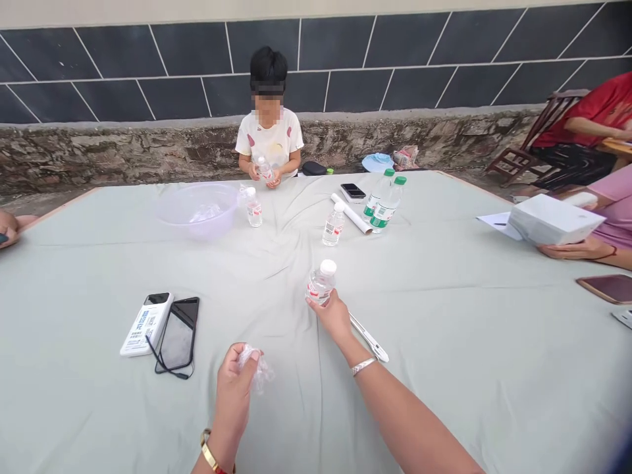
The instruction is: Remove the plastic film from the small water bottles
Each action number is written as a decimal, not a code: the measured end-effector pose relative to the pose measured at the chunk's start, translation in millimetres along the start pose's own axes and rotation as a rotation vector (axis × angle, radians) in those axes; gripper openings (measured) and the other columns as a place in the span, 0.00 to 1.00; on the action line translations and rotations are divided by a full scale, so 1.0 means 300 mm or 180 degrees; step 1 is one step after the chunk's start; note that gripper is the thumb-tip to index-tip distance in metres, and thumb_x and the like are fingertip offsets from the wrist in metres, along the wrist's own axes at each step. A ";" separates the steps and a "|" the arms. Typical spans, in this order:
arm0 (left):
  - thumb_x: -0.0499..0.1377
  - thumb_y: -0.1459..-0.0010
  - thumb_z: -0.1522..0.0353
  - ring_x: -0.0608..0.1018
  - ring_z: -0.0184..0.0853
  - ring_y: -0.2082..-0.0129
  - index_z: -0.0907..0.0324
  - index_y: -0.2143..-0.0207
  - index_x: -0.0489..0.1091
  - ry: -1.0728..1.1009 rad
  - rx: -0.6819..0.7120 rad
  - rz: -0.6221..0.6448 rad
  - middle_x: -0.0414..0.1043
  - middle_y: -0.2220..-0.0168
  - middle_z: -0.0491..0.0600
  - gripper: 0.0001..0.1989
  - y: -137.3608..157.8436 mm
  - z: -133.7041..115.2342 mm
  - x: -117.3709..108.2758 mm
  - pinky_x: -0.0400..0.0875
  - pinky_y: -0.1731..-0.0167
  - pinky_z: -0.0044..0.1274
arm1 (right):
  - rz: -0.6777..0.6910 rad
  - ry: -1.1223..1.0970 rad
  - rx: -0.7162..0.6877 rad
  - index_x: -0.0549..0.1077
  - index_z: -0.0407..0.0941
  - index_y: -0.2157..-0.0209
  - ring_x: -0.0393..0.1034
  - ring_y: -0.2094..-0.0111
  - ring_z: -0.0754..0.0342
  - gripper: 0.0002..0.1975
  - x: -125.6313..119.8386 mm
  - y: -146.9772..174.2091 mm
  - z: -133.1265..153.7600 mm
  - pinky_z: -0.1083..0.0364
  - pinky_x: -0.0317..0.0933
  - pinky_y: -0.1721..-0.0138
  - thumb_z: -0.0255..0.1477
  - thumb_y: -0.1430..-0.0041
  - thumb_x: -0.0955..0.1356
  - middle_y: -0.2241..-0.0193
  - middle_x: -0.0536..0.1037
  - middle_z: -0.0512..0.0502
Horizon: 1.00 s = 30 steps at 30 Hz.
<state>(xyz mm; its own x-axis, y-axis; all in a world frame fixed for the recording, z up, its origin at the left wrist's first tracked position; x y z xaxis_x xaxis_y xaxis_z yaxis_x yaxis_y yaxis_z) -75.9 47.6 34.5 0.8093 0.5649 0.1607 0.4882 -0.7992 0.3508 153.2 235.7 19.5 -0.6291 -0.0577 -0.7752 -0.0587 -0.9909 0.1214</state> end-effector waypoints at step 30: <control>0.56 0.49 0.67 0.72 0.32 0.67 0.65 0.59 0.65 -0.0877 0.0925 -0.0449 0.66 0.58 0.56 0.14 -0.923 -0.682 -0.041 0.69 0.73 0.25 | -0.0101 -0.0261 -0.1035 0.71 0.46 0.61 0.66 0.75 0.55 0.13 0.177 -0.326 0.186 0.56 0.58 0.70 0.29 0.46 0.60 0.79 0.71 0.53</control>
<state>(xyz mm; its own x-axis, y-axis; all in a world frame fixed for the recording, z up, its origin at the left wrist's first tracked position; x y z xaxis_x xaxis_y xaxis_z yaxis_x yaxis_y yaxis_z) -287.8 303.9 124.3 0.7657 0.6285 -0.1368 0.6404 -0.7648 0.0707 82.2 336.3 1.0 -0.6920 -0.0292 -0.7213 0.1627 -0.9798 -0.1165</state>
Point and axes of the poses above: each hand's wrist, its own y-axis away from the middle knuckle, its own x-axis out of the palm, z = x × y, the point moved 9 cm from there along -y, towards the middle knuckle
